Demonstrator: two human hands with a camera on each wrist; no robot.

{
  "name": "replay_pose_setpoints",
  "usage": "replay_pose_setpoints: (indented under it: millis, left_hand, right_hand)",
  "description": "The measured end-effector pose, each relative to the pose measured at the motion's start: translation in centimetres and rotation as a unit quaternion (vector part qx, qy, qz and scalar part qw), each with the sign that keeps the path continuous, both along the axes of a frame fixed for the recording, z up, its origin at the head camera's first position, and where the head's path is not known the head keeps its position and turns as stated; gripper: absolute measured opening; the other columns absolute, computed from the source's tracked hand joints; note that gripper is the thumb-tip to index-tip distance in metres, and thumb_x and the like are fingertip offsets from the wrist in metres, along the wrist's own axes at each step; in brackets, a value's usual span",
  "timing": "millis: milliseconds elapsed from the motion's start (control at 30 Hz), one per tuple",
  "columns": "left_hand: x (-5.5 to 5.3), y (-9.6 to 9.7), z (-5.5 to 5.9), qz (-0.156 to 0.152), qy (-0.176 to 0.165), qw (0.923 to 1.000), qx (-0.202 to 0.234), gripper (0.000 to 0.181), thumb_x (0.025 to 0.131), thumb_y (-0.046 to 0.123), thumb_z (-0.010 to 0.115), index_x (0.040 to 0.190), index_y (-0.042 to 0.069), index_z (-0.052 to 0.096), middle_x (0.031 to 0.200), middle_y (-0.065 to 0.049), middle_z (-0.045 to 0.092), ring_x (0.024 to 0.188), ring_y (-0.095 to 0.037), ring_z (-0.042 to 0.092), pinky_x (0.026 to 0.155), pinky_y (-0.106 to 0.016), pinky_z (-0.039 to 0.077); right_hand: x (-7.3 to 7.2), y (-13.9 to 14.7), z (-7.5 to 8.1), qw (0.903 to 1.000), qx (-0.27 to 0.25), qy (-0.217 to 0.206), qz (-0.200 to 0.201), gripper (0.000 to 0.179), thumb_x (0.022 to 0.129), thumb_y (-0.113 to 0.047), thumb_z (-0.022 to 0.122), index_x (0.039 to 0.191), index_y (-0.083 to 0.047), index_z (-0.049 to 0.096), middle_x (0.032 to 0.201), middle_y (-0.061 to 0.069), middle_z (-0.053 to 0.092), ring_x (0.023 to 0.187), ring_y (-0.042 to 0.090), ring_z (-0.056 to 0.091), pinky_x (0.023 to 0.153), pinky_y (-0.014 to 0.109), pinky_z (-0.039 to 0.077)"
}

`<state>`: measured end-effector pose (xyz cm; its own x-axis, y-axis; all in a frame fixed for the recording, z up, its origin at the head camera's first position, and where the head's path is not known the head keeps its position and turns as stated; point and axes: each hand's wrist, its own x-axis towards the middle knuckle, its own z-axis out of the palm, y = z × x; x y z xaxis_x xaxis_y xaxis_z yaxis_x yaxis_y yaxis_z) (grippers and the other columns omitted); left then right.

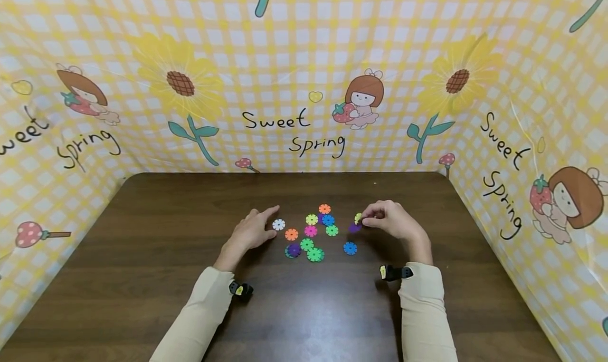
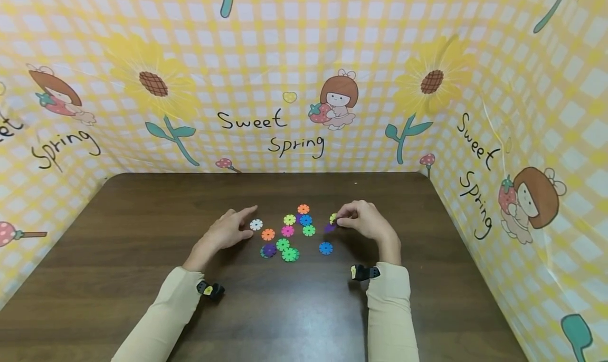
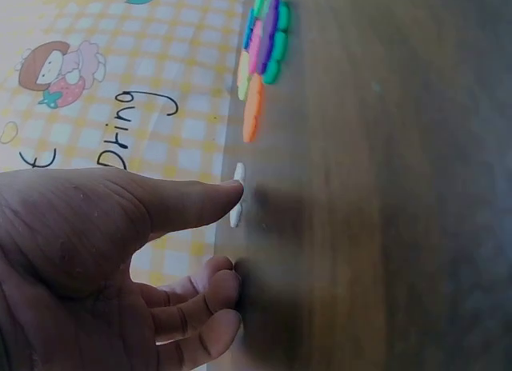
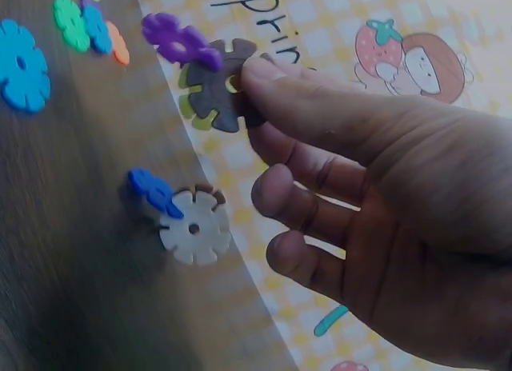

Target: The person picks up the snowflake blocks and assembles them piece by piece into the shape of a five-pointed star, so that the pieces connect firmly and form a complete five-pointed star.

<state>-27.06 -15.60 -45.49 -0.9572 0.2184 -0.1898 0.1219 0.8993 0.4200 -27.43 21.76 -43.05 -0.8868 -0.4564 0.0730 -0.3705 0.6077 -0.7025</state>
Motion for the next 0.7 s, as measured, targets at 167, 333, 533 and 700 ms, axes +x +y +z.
replay_pose_setpoints:
  millis: [167,333,533,700]
  left_hand:
    - [0.0,0.1,-0.2,-0.014,0.012,0.9997,-0.017,0.058,0.096,0.024,0.070,0.149,0.023,0.048,0.128,-0.024,0.050,0.098,-0.034,0.057,0.076,-0.050,0.049]
    - [0.2,0.1,-0.1,-0.015,0.021,0.9994,-0.025,0.047,0.096,0.024,0.070,0.141,0.020,0.058,0.127,-0.023,0.051,0.105,-0.037,0.057,0.081,-0.055,0.050]
    - [0.3,0.2,0.0,-0.016,0.034,0.9989,-0.029,0.034,0.095,0.023,0.070,0.129,0.020,0.065,0.123,-0.019,0.055,0.101,-0.036,0.056,0.083,-0.056,0.049]
    - [0.2,0.4,0.0,-0.023,0.039,0.9985,-0.030,0.025,0.095,0.022,0.071,0.119,0.020,0.066,0.118,-0.015,0.055,0.098,-0.031,0.054,0.083,-0.053,0.048]
  right_hand:
    - [0.1,1.0,-0.3,0.9995,0.020,-0.023,-0.009,0.008,0.094,-0.012,0.071,0.099,-0.008,0.076,0.094,0.003,0.069,0.079,0.016,0.053,0.072,0.033,0.048]
    - [0.2,1.6,-0.4,0.9985,0.036,-0.038,-0.018,0.012,0.095,-0.012,0.069,0.103,-0.006,0.077,0.101,0.005,0.072,0.085,0.016,0.059,0.077,0.035,0.049]
    - [0.4,2.1,-0.4,0.9968,0.046,-0.050,-0.042,0.012,0.096,-0.011,0.068,0.104,-0.006,0.076,0.104,0.008,0.072,0.088,0.018,0.062,0.078,0.036,0.051]
    - [0.5,2.2,-0.3,0.9967,0.047,-0.046,-0.047,0.014,0.097,-0.009,0.066,0.106,-0.004,0.076,0.106,0.012,0.072,0.089,0.020,0.063,0.078,0.037,0.052]
